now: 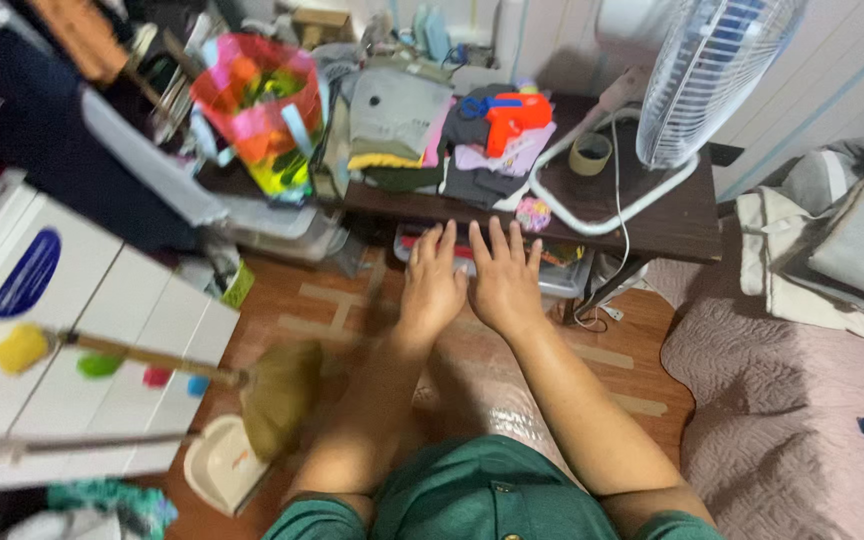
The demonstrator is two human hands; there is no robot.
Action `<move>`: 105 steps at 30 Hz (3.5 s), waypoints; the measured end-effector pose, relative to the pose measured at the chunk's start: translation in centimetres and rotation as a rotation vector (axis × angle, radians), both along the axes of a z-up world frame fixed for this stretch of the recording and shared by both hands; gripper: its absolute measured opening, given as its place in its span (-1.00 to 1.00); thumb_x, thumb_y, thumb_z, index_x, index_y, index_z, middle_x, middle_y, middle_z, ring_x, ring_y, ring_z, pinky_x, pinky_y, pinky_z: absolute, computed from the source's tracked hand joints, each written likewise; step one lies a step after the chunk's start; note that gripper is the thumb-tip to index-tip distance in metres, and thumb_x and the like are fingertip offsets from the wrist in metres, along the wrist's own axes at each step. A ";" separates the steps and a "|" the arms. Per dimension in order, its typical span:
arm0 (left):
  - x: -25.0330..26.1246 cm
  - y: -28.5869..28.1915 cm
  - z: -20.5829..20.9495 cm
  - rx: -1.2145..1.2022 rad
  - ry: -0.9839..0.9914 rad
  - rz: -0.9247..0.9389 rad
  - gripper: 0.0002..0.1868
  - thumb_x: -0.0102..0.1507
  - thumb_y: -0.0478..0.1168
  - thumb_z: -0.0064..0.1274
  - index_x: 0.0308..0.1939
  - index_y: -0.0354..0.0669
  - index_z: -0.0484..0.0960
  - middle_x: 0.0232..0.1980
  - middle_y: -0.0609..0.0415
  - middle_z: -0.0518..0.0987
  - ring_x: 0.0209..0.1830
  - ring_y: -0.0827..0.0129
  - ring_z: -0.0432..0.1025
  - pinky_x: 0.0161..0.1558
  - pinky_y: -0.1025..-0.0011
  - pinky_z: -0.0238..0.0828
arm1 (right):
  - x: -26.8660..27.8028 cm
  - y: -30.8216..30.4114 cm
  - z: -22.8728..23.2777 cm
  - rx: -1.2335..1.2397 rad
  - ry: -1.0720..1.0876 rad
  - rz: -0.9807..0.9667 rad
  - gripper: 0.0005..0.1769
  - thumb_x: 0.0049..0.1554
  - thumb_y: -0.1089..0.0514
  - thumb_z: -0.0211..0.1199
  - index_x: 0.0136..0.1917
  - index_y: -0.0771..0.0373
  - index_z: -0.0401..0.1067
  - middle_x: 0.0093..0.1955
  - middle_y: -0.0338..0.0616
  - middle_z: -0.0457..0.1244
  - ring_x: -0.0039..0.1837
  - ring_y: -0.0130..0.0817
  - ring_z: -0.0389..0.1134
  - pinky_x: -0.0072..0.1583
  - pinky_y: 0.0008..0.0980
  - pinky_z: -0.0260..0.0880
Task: The person organizes a cluttered room by picking up and moving various items, including a toy gun, a cup, socks, folded clothes, a shopping bag, and a small pouch. They place items into a cardboard box, a drawer, and a hanging rack.
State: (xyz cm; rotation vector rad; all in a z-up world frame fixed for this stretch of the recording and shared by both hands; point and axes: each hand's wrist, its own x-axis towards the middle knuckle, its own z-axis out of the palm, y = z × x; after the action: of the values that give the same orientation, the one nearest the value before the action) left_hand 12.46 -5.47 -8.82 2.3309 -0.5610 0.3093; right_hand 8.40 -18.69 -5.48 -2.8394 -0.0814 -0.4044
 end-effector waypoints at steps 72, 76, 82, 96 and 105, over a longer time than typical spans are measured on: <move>28.7 -16.7 -18.6 -1.230 0.801 0.249 -0.62 0.37 0.06 -0.02 0.00 -0.14 0.66 -0.03 0.14 0.57 -0.15 0.52 0.49 -0.28 0.52 0.46 | 27.3 -19.1 -11.2 0.349 -0.065 0.012 -0.60 0.01 0.11 0.50 0.04 0.26 0.43 0.36 0.19 0.21 0.27 0.20 0.32 0.18 -0.04 0.39; 28.8 -14.6 -17.3 -1.045 0.676 0.224 -0.62 0.40 0.00 0.04 0.11 -0.21 0.64 0.05 0.07 0.49 -0.07 0.44 0.46 -0.19 0.44 0.52 | 27.8 -16.4 -9.4 0.342 -0.064 0.134 -0.57 -0.03 0.12 0.50 0.03 0.28 0.41 0.36 0.16 0.23 0.28 0.19 0.32 0.21 -0.04 0.40; 27.9 -11.3 -15.7 -1.385 0.844 0.227 -0.55 0.32 -0.08 0.10 0.26 -0.12 0.50 0.12 0.11 0.55 0.04 0.43 0.49 -0.04 0.44 0.54 | 30.1 -16.1 -14.2 0.605 -0.020 0.142 -0.35 0.07 -0.04 0.43 0.32 0.26 0.33 0.26 0.09 0.30 0.28 0.07 0.38 0.32 -0.11 0.39; 20.6 -1.5 -15.4 -1.437 0.374 0.455 -0.51 0.39 -0.07 0.10 0.29 -0.34 0.57 0.20 -0.05 0.58 0.17 0.34 0.47 0.19 0.36 0.41 | 45.6 -19.2 -23.2 0.375 0.455 -0.479 -0.09 -0.11 -0.24 0.48 0.31 0.35 0.30 0.24 0.29 0.30 0.30 0.22 0.33 0.30 0.06 0.31; 8.7 7.6 -17.2 -1.815 0.222 0.696 -0.45 0.35 -0.11 0.02 0.41 -0.17 0.41 0.27 0.08 0.53 0.25 0.39 0.43 0.23 0.35 0.40 | 40.1 -15.6 -23.6 0.608 -0.321 -0.005 -0.19 -0.02 0.27 0.47 0.43 0.45 0.24 0.37 0.19 0.23 0.39 0.07 0.29 0.48 -0.07 0.23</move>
State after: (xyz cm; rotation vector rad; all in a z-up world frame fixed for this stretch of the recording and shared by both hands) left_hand 21.19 2.16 -26.01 0.6393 0.5638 0.5285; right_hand 48.54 -34.28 -29.04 -2.1624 -0.0093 -0.7397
